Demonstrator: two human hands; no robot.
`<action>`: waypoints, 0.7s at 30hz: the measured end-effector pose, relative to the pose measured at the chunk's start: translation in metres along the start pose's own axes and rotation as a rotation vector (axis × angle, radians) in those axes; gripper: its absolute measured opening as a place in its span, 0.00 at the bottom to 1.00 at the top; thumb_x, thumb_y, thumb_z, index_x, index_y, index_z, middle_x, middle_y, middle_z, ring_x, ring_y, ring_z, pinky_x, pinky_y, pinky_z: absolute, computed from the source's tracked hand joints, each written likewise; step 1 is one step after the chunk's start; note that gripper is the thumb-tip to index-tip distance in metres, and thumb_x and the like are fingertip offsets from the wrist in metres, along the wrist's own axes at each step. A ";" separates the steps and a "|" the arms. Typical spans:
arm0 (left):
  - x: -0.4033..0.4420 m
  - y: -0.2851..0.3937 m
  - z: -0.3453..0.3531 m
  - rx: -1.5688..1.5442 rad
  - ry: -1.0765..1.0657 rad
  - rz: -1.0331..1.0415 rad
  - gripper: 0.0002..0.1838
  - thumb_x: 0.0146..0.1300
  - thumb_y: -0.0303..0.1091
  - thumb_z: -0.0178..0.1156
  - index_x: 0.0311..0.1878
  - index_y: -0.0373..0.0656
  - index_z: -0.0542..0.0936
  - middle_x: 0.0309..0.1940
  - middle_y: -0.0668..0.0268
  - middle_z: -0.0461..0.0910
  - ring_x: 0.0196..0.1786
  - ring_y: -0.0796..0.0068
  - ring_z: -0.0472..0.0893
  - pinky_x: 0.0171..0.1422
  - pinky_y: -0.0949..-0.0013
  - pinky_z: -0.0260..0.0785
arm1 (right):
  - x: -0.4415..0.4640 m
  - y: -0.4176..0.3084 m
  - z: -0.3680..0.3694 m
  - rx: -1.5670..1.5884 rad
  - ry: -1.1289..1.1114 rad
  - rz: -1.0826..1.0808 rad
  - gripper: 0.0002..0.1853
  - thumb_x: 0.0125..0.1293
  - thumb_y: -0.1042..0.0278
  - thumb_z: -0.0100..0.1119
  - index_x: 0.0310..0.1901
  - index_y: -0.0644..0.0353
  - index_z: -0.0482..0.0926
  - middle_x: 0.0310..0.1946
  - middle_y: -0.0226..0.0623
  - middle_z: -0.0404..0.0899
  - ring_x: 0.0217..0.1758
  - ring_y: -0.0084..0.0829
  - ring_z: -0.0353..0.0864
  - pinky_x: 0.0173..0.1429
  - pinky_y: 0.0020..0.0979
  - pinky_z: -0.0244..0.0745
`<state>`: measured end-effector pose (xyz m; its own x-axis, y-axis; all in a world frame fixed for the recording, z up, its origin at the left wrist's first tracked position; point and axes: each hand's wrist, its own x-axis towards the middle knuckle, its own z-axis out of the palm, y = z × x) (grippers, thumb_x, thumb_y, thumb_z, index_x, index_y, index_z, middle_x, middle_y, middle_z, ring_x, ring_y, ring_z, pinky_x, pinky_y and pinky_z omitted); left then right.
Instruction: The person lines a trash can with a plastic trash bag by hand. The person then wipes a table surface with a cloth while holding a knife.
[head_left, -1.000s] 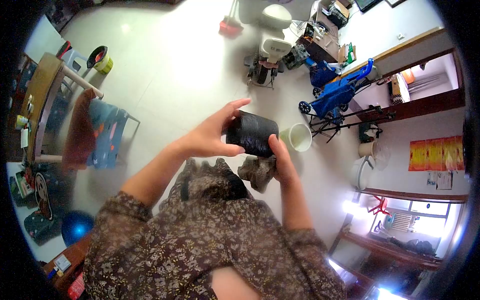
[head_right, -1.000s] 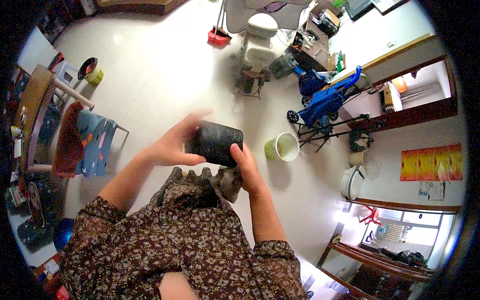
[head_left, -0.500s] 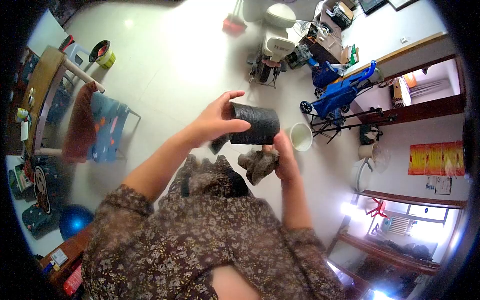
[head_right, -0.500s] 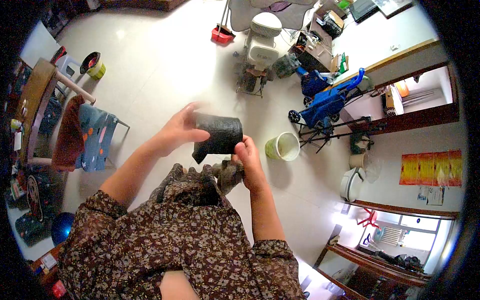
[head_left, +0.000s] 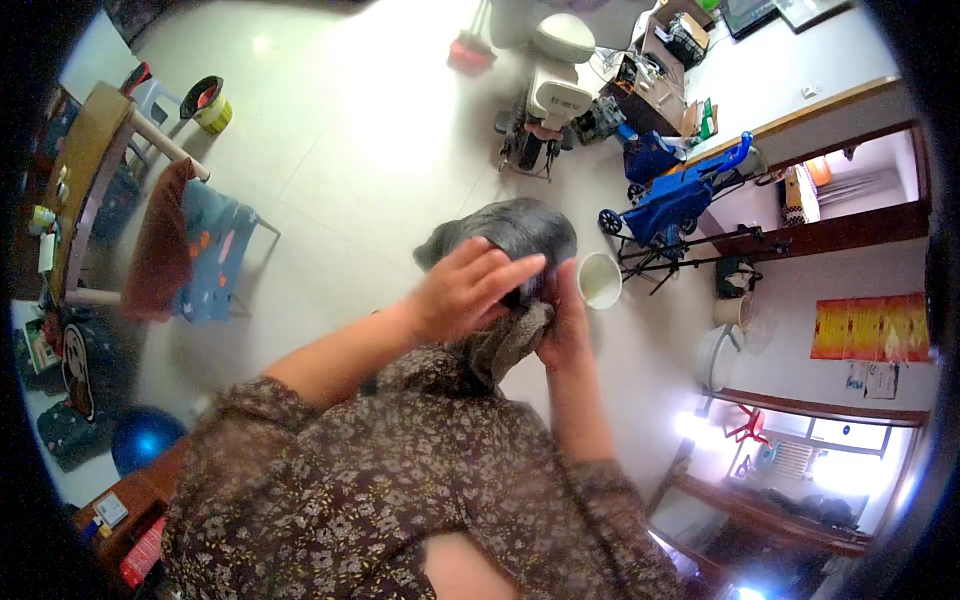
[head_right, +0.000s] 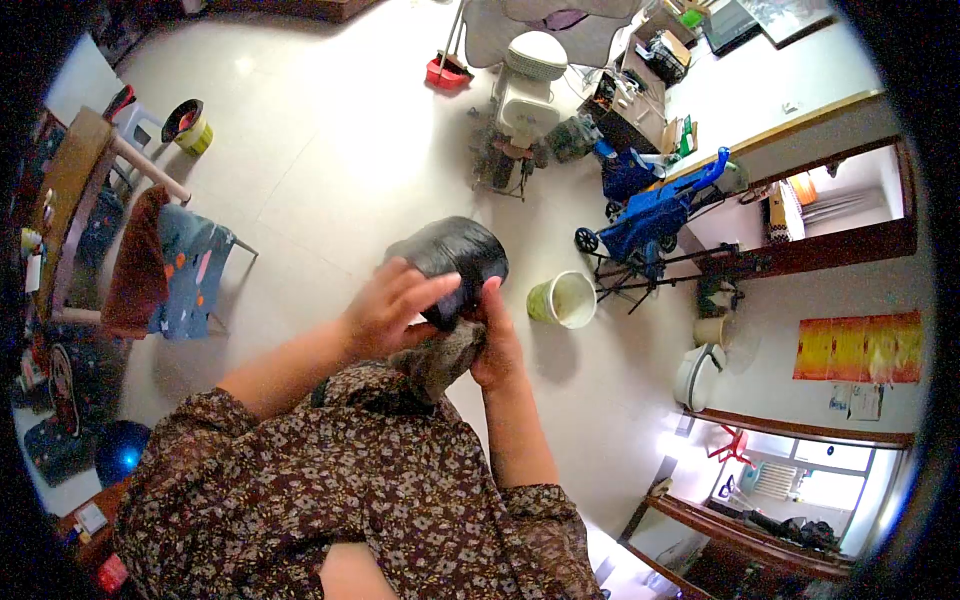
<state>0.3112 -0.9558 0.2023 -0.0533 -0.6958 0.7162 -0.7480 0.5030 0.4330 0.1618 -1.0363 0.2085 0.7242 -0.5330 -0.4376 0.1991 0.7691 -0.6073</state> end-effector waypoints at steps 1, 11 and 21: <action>-0.003 0.001 0.003 0.048 -0.034 0.026 0.37 0.41 0.28 0.61 0.60 0.43 0.64 0.35 0.67 0.69 0.37 0.68 0.69 0.44 0.65 0.65 | 0.000 -0.001 0.004 -0.038 0.050 -0.023 0.36 0.57 0.36 0.49 0.54 0.63 0.66 0.46 0.41 0.74 0.47 0.34 0.75 0.52 0.36 0.73; -0.049 0.002 0.000 -0.205 0.232 -0.046 0.26 0.47 0.26 0.58 0.53 0.37 0.66 0.37 0.57 0.71 0.38 0.61 0.72 0.45 0.64 0.67 | -0.005 -0.016 -0.001 -0.079 0.130 -0.187 0.29 0.54 0.51 0.56 0.52 0.65 0.66 0.46 0.42 0.73 0.47 0.35 0.75 0.53 0.35 0.71; -0.044 -0.049 0.063 -0.911 -0.252 -0.734 0.25 0.58 0.38 0.50 0.57 0.35 0.66 0.50 0.60 0.71 0.49 0.68 0.71 0.59 0.67 0.58 | -0.021 -0.029 -0.027 -0.181 0.062 -0.137 0.36 0.45 0.49 0.60 0.53 0.66 0.65 0.47 0.44 0.72 0.47 0.38 0.75 0.52 0.38 0.73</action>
<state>0.3086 -0.9825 0.1148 -0.0136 -0.9985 0.0524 0.0843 0.0511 0.9951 0.1225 -1.0567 0.2175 0.6555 -0.6528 -0.3798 0.1665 0.6154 -0.7704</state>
